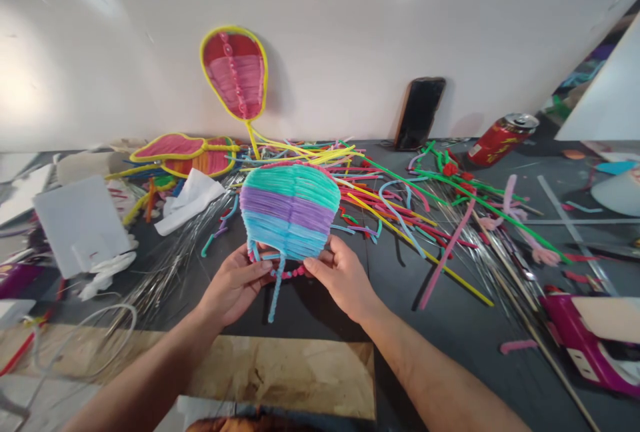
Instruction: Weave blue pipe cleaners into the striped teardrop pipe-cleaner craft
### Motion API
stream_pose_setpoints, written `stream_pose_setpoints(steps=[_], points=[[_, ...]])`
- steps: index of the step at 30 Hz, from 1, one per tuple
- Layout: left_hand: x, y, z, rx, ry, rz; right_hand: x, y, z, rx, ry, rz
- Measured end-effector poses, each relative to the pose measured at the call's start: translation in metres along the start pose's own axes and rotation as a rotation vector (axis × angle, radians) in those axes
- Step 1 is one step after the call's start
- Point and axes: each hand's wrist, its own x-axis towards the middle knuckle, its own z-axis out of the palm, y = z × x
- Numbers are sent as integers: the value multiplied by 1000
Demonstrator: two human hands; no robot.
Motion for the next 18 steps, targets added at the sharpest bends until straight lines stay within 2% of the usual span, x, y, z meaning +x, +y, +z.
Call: stream_pose_setpoints(steps=[5,10,18], points=[[1,-3,3,-12,10,65,-1,2,0,-26,-8,12],[1,-4,3,-23,-8,51,-1,2,1,-1,-4,49],[0,-7,3,-24,82,53,-2,2,7,10,-26,46]])
